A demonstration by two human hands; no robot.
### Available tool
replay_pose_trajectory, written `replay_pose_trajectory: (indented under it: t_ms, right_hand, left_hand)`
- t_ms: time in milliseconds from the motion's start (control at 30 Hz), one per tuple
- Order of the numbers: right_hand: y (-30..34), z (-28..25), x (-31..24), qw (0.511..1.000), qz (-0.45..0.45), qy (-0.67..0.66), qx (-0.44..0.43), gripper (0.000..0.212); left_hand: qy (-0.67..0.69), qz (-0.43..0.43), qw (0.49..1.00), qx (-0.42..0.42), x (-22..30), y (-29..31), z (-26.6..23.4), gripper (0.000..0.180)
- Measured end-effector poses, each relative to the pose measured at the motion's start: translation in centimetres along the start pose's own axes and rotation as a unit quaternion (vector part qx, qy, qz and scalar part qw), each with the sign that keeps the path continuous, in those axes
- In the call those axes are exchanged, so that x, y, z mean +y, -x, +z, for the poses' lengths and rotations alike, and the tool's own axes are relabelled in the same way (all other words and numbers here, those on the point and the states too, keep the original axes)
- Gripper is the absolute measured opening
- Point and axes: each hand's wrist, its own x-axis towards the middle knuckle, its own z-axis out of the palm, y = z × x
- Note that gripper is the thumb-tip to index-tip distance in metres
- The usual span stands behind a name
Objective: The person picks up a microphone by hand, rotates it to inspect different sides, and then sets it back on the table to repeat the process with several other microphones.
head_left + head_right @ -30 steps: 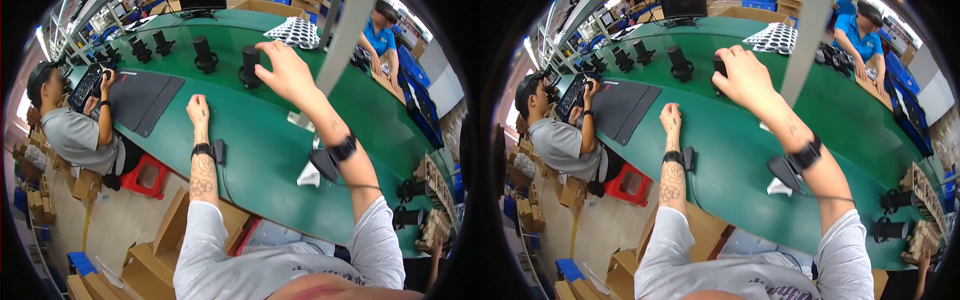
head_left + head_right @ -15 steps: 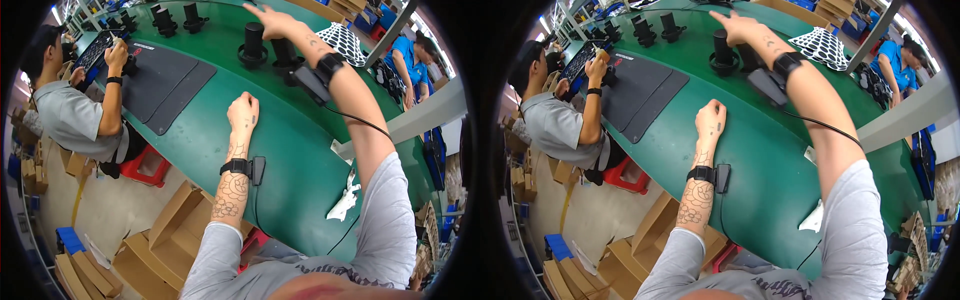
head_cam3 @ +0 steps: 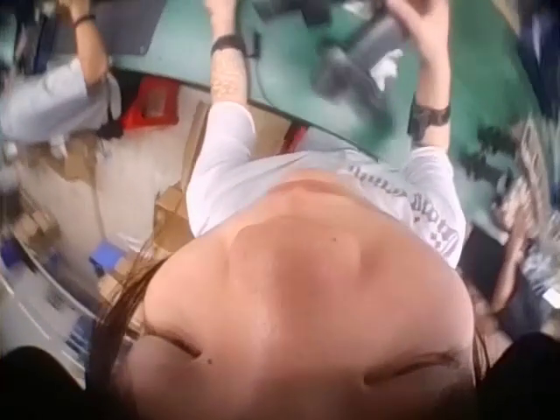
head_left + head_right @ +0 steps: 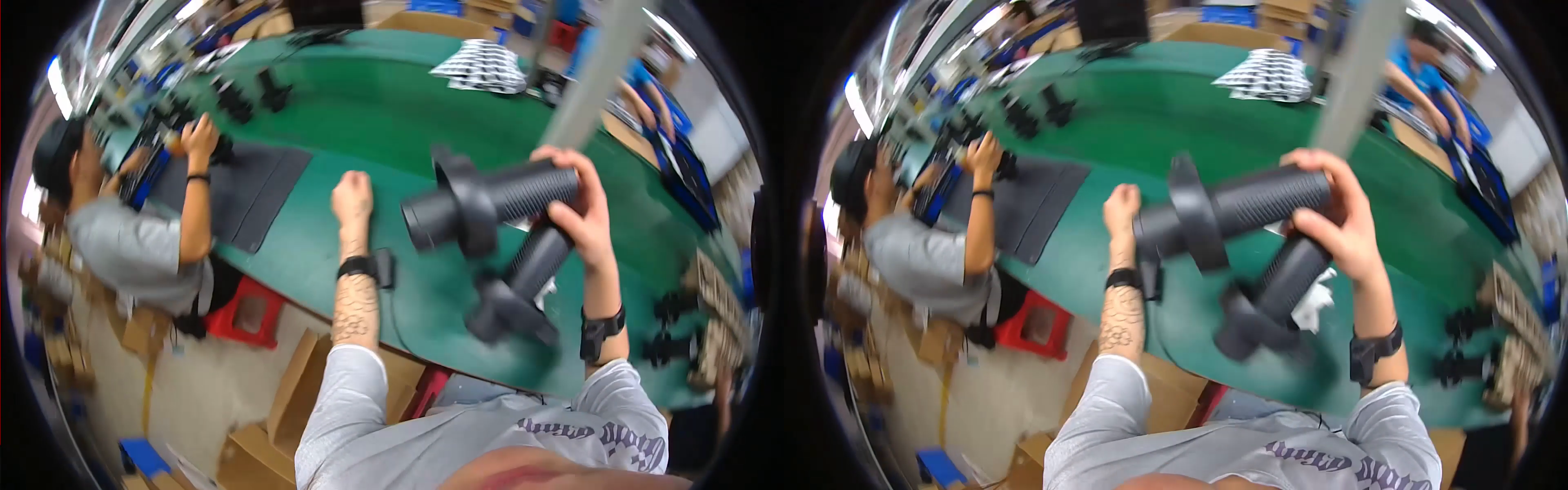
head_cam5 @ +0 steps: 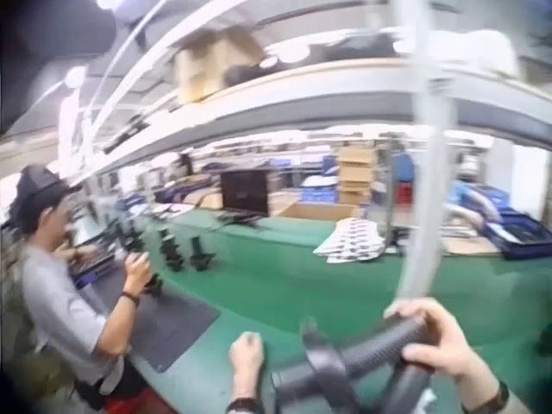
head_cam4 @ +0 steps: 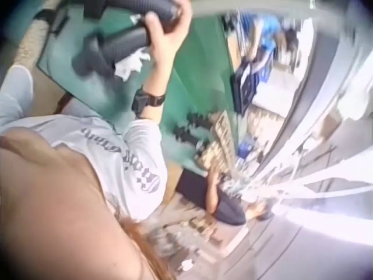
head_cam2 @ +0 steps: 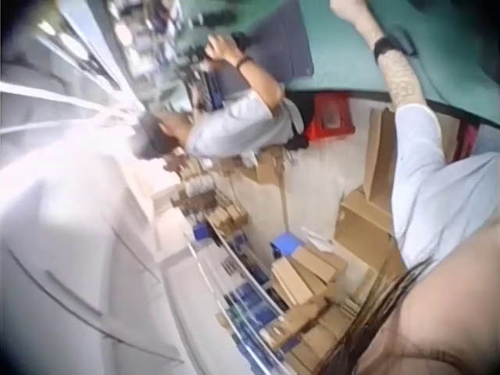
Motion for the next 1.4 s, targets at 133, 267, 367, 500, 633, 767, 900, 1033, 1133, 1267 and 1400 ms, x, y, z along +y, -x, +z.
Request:
replay_pose_trajectory:
  t_ms: [133,267,367,500,633,767,900,1033,1133,1267,1400]
  right_hand:
    - [11.5,-4.4,-2.0,0.981,-0.003,-0.157,0.111,0.064]
    - [17.8,-6.4,-2.9,0.962,-0.077,-0.203,0.167,0.061]
    - [22.2,-8.5,-2.9,0.944,-0.106,-0.203,0.237,0.062]
    - [24.8,-9.1,-3.7,0.936,-0.135,-0.201,0.253,0.061]
    - [27.4,-9.7,-3.4,0.926,-0.146,-0.204,0.281,0.06]
    - [29.5,-10.1,-3.5,0.917,-0.147,-0.233,0.288,0.06]
    - [31.1,-10.3,-3.2,0.914,-0.159,-0.266,0.262,0.058]
    - [31.3,-9.9,-3.2,0.904,-0.162,-0.31,0.245,0.061]
    - [31.5,-10.2,-2.8,0.898,-0.161,-0.336,0.233,0.064]
    - [31.8,-10.6,-2.9,0.891,-0.149,-0.355,0.243,0.072]
    - [31.3,-10.2,-3.7,0.878,-0.15,-0.375,0.258,0.076]
  left_hand:
    - [0.197,-0.096,0.966,-0.137,1.7,1.0,-1.3,0.035]
    - [0.221,-0.113,0.921,-0.3,12.0,7.4,-4.9,0.049]
    - [0.389,0.015,0.825,-0.411,25.9,16.3,-11.2,0.044]
    - [0.413,0.282,0.811,-0.304,31.5,25.3,-17.7,0.067]
    - [0.352,0.358,0.819,-0.279,33.6,27.4,-17.0,0.071]
    - [0.343,0.323,0.833,-0.29,35.2,29.4,-16.5,0.07]
    - [0.373,0.303,0.8,-0.359,35.1,30.8,-16.4,0.076]
    - [0.351,0.35,0.793,-0.353,34.9,31.3,-16.7,0.079]
    - [0.354,0.371,0.793,-0.33,34.8,31.4,-16.4,0.08]
    - [0.358,0.385,0.789,-0.317,35.0,31.5,-16.3,0.078]
    - [0.325,0.458,0.776,-0.285,35.8,31.4,-16.6,0.069]
